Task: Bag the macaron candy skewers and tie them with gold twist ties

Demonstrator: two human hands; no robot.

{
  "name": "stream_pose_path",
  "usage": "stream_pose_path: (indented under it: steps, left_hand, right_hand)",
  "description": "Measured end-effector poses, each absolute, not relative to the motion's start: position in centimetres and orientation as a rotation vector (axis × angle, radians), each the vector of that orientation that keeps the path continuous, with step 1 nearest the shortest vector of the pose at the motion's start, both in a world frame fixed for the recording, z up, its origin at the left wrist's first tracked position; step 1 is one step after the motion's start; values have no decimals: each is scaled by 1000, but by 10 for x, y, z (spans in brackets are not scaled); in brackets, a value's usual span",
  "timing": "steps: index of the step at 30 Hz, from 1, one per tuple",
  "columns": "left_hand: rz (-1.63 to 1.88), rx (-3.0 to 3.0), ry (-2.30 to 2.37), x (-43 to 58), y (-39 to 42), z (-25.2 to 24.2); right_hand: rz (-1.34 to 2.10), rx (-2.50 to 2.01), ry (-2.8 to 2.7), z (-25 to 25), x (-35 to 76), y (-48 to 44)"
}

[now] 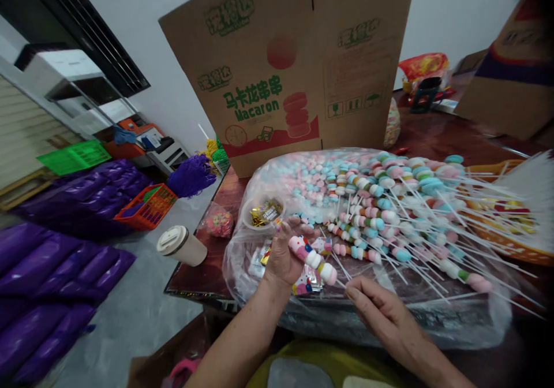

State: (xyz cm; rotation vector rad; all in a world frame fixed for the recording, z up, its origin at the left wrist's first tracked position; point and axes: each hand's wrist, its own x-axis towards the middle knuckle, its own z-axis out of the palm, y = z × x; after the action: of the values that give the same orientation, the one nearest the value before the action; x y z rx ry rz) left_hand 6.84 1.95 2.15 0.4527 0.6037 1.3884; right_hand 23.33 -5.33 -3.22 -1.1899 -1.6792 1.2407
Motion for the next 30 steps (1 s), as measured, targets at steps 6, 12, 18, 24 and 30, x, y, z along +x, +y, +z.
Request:
stream_pose_path:
  steps: [6,12,18,24,30]
  left_hand:
    - [1345,375,647,84,15,13]
    - [1369,165,800,102,8,-2]
    - [1264,362,652,72,18,2]
    - [1300,437,450,61,33,22]
    - [1433,130,691,76,36,31]
  right_hand:
    - [901,-1141,-1797,-34,217,-55]
    - [48,-1155,-1913,-58,208,-47]
    - [1111,-1166,-1603,-40,222,-47]
    - [1742,-929,-1175,-32,215,-57]
    - [864,-1087,-1736,-39,218,-55]
